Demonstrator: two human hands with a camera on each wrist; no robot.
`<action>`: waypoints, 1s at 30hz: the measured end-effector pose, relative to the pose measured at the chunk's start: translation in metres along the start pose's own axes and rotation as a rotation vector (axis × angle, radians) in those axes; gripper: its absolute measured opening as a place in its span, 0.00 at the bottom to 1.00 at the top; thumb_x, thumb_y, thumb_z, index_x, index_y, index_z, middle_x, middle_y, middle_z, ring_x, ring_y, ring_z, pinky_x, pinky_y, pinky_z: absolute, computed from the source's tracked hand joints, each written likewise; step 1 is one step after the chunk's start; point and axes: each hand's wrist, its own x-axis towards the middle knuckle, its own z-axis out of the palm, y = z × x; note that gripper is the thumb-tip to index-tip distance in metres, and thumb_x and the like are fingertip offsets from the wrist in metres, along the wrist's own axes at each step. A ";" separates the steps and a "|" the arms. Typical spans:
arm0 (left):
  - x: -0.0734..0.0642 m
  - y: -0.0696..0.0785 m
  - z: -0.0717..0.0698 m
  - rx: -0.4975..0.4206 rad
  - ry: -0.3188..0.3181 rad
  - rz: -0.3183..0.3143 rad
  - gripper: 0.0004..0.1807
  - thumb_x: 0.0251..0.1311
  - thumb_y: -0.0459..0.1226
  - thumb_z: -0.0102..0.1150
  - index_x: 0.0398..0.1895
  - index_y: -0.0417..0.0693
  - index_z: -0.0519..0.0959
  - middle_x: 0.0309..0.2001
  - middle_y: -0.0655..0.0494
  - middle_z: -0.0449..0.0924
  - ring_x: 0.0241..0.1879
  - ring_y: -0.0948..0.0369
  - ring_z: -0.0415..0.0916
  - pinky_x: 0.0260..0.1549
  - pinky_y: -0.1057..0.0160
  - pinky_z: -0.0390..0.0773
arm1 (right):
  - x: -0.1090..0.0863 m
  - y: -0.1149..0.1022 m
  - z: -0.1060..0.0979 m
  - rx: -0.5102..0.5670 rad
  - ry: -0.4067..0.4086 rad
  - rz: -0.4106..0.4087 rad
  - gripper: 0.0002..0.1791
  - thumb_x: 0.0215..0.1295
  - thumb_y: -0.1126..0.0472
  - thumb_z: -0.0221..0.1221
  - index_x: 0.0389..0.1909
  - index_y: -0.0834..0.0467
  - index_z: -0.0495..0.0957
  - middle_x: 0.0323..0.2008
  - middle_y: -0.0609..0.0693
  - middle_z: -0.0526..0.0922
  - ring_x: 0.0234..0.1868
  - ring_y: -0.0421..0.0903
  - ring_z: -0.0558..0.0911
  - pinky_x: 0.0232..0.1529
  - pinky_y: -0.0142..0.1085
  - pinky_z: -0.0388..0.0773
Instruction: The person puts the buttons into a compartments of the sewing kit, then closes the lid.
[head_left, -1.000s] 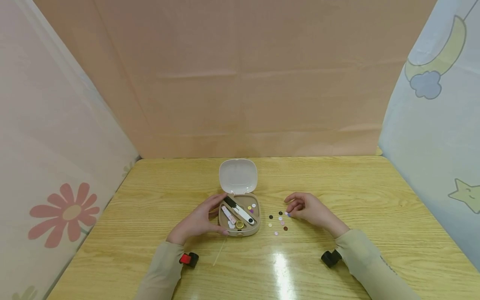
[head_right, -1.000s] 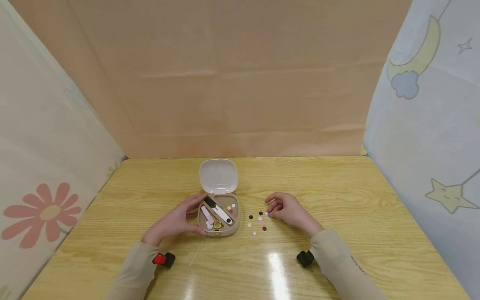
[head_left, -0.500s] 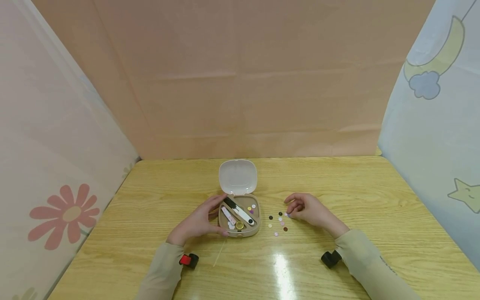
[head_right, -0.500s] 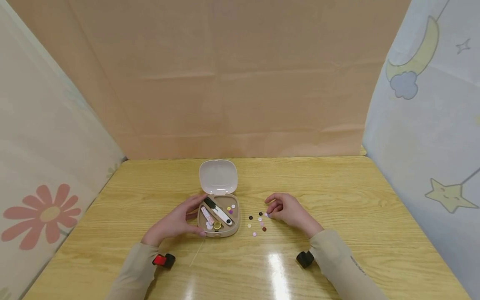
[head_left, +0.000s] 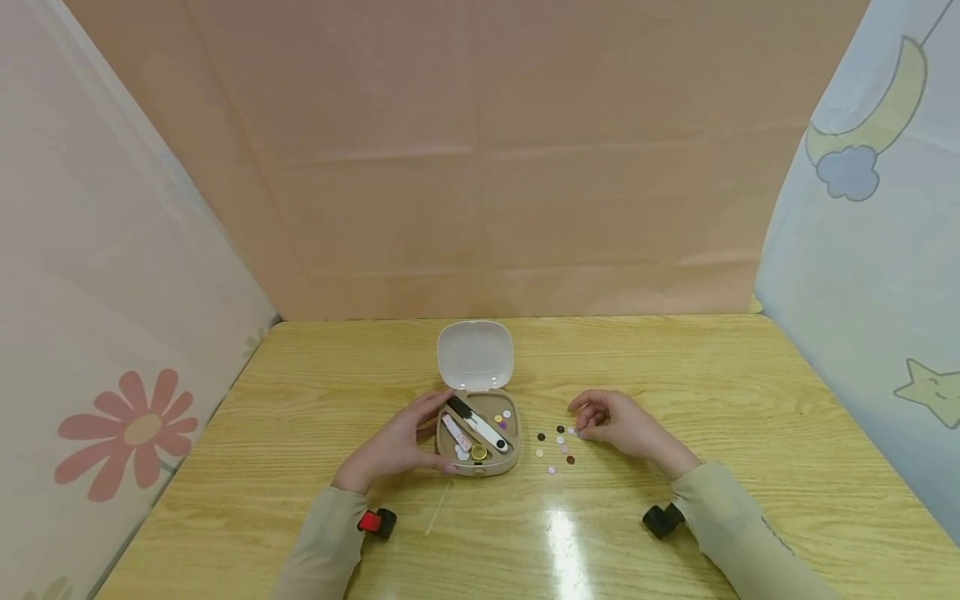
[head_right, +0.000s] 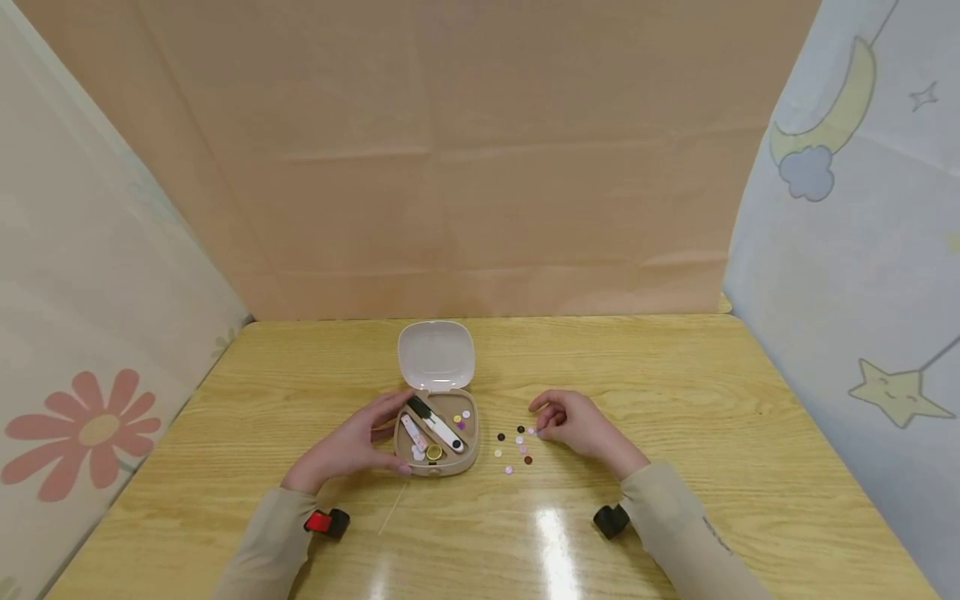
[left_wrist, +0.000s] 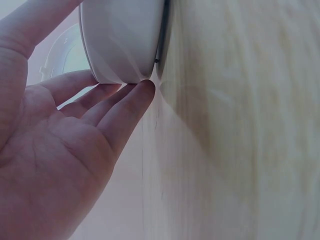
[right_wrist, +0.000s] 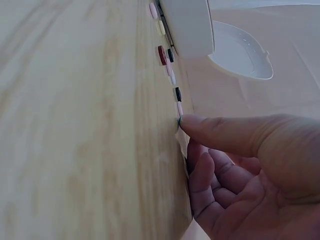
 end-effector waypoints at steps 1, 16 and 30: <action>0.000 0.000 0.000 0.001 0.000 -0.002 0.59 0.37 0.37 0.79 0.75 0.53 0.54 0.69 0.56 0.55 0.68 0.56 0.55 0.64 0.56 0.63 | 0.000 0.000 0.000 -0.007 0.000 -0.002 0.16 0.59 0.74 0.62 0.48 0.68 0.75 0.33 0.53 0.80 0.34 0.49 0.78 0.34 0.32 0.78; 0.000 -0.001 0.001 -0.001 0.002 -0.004 0.59 0.37 0.38 0.80 0.75 0.52 0.54 0.69 0.56 0.55 0.68 0.55 0.55 0.64 0.56 0.63 | -0.003 0.002 -0.002 0.033 -0.013 -0.032 0.17 0.60 0.72 0.62 0.50 0.69 0.75 0.33 0.54 0.80 0.35 0.49 0.79 0.36 0.32 0.79; 0.000 -0.003 0.000 -0.006 0.000 0.012 0.59 0.37 0.37 0.80 0.74 0.52 0.54 0.69 0.57 0.56 0.68 0.56 0.55 0.64 0.57 0.63 | -0.004 0.000 -0.007 0.072 0.026 -0.051 0.18 0.62 0.71 0.61 0.53 0.69 0.74 0.35 0.55 0.80 0.38 0.49 0.80 0.39 0.33 0.80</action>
